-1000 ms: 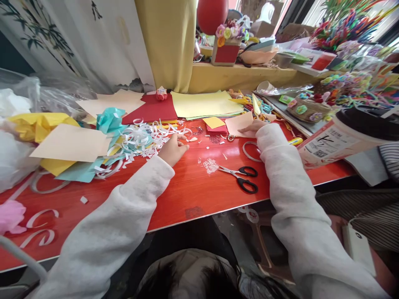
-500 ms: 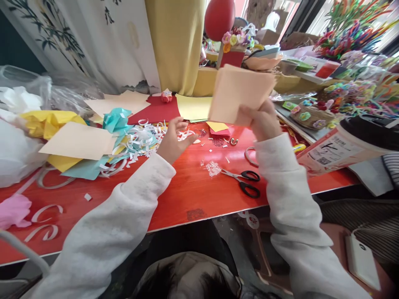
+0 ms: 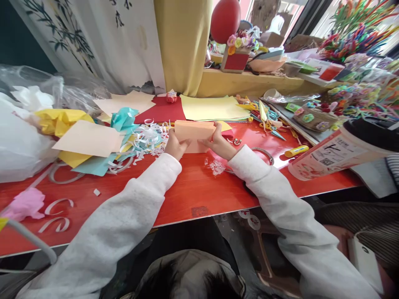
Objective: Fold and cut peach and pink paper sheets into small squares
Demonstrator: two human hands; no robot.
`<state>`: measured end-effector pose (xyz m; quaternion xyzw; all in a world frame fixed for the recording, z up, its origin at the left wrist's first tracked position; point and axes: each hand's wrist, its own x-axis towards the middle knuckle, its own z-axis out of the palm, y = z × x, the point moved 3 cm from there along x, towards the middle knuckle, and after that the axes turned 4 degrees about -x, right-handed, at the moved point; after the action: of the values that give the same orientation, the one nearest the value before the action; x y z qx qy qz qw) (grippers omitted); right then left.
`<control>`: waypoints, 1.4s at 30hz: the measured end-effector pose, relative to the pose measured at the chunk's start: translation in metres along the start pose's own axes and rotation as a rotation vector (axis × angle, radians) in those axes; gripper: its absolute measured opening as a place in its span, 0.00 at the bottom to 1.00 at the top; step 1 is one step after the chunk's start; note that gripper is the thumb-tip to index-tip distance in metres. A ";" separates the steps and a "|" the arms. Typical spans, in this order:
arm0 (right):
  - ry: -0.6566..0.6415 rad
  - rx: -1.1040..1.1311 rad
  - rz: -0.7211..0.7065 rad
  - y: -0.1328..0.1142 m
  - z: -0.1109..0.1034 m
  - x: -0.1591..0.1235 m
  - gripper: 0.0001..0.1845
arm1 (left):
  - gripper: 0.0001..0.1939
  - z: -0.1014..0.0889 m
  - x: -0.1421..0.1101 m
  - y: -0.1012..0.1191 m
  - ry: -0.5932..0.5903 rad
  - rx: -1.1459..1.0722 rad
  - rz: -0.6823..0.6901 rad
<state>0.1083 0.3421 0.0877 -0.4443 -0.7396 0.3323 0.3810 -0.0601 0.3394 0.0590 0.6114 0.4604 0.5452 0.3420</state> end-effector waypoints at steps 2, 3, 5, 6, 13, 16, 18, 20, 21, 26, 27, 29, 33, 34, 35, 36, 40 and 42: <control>-0.009 -0.025 -0.032 0.000 0.003 -0.001 0.38 | 0.31 0.001 -0.001 0.003 0.003 0.002 0.024; -0.011 -0.032 -0.056 0.000 0.004 -0.001 0.38 | 0.33 0.001 -0.002 0.006 0.009 0.002 0.044; -0.004 -0.043 -0.106 0.001 0.006 -0.002 0.38 | 0.38 0.000 -0.005 0.011 0.024 0.021 0.103; 0.003 -0.049 -0.124 0.002 0.007 -0.002 0.39 | 0.40 0.000 -0.006 0.013 0.025 0.044 0.128; -0.029 -0.050 -0.052 0.003 0.012 -0.005 0.32 | 0.33 -0.001 -0.007 0.009 0.026 0.102 0.062; 0.018 -0.027 -0.021 0.003 0.010 -0.005 0.25 | 0.26 -0.001 -0.005 0.002 0.046 0.060 0.036; 0.039 0.001 -0.003 0.005 0.010 -0.004 0.21 | 0.23 0.000 -0.003 -0.001 0.048 0.025 0.034; 0.052 0.043 0.008 0.008 0.009 -0.001 0.18 | 0.21 0.000 -0.001 -0.003 0.042 -0.017 0.044; 0.061 0.069 0.013 0.009 0.008 0.000 0.17 | 0.20 0.000 0.001 -0.002 0.042 -0.039 0.055; 0.097 0.201 0.136 0.006 -0.007 0.003 0.14 | 0.12 -0.008 0.003 0.021 0.092 -0.114 0.167; 0.034 0.262 0.190 0.003 -0.009 0.002 0.19 | 0.11 -0.009 0.002 0.027 0.081 -0.130 0.206; -0.161 0.463 0.319 -0.003 -0.011 -0.003 0.24 | 0.10 -0.009 -0.003 0.040 0.007 -0.149 0.289; -0.276 0.788 0.473 -0.010 -0.014 -0.011 0.08 | 0.07 -0.006 -0.012 0.052 -0.164 -0.085 0.336; -0.251 0.796 0.479 -0.009 -0.015 -0.011 0.05 | 0.07 -0.006 -0.012 0.052 -0.176 -0.073 0.322; -0.233 0.795 0.477 -0.007 -0.015 -0.010 0.05 | 0.06 -0.005 -0.011 0.050 -0.173 -0.069 0.310; -0.221 0.794 0.467 -0.005 -0.015 -0.009 0.07 | 0.05 -0.006 -0.009 0.048 -0.151 -0.074 0.297; -0.115 0.811 0.316 -0.002 -0.015 -0.004 0.10 | 0.07 -0.009 0.004 0.033 0.001 -0.158 0.190; -0.063 0.773 0.188 -0.003 -0.013 -0.002 0.11 | 0.13 -0.007 0.008 0.025 -0.004 -0.219 0.104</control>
<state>0.1189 0.3414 0.0965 -0.3236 -0.5273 0.6333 0.4649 -0.0624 0.3374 0.0858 0.5946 0.3649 0.6080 0.3789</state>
